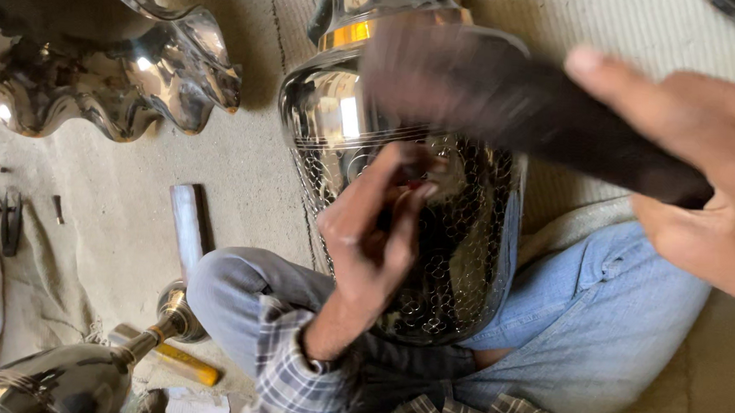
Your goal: The person sits on the floor and uses a hammer and a small metal punch to engrave a decorative pattern onto the surface of a large silver-colored metal vase. They repeatedly tap the punch with the hammer to create indentations in the metal.
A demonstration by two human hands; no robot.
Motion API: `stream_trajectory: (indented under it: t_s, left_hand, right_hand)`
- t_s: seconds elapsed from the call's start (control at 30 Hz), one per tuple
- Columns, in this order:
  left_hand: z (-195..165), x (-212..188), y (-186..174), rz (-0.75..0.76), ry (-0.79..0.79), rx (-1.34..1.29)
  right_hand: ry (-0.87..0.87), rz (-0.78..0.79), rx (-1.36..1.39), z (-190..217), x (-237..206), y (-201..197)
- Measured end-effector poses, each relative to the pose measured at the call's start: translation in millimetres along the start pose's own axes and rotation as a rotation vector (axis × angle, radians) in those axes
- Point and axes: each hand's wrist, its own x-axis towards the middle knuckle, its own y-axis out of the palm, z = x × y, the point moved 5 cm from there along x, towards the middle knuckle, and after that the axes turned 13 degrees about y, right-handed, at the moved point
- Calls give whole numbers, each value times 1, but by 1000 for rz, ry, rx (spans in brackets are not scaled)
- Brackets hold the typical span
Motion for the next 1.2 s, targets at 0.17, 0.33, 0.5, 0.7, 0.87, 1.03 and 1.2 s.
stream_trajectory:
  t_s: [0.17,0.33,0.5,0.7,0.87,1.03,1.2]
  left_hand:
    - [-4,-17,-1,-117,-94,-16]
    - [-2,-40,5,-322,-95,-55]
    - [2,-59,7,-391,-93,-8]
    - [-2,-55,6,-334,118,124]
    - [16,-37,2,-238,-260,-197]
    - [0,-8,2,-64,-99,-194]
    - [-2,8,6,5,-6,-163]
  right_hand:
    - [-62,88,-478,21,18,-13]
    - [-205,-14,-371,50,25,-31]
    - [-243,50,-530,61,26,-37]
    - [-149,134,-572,46,15,-26]
    - [-179,12,-395,24,12,-21]
    - [22,55,-288,-4,12,-26]
    - [203,350,-636,-14,-2,-9]
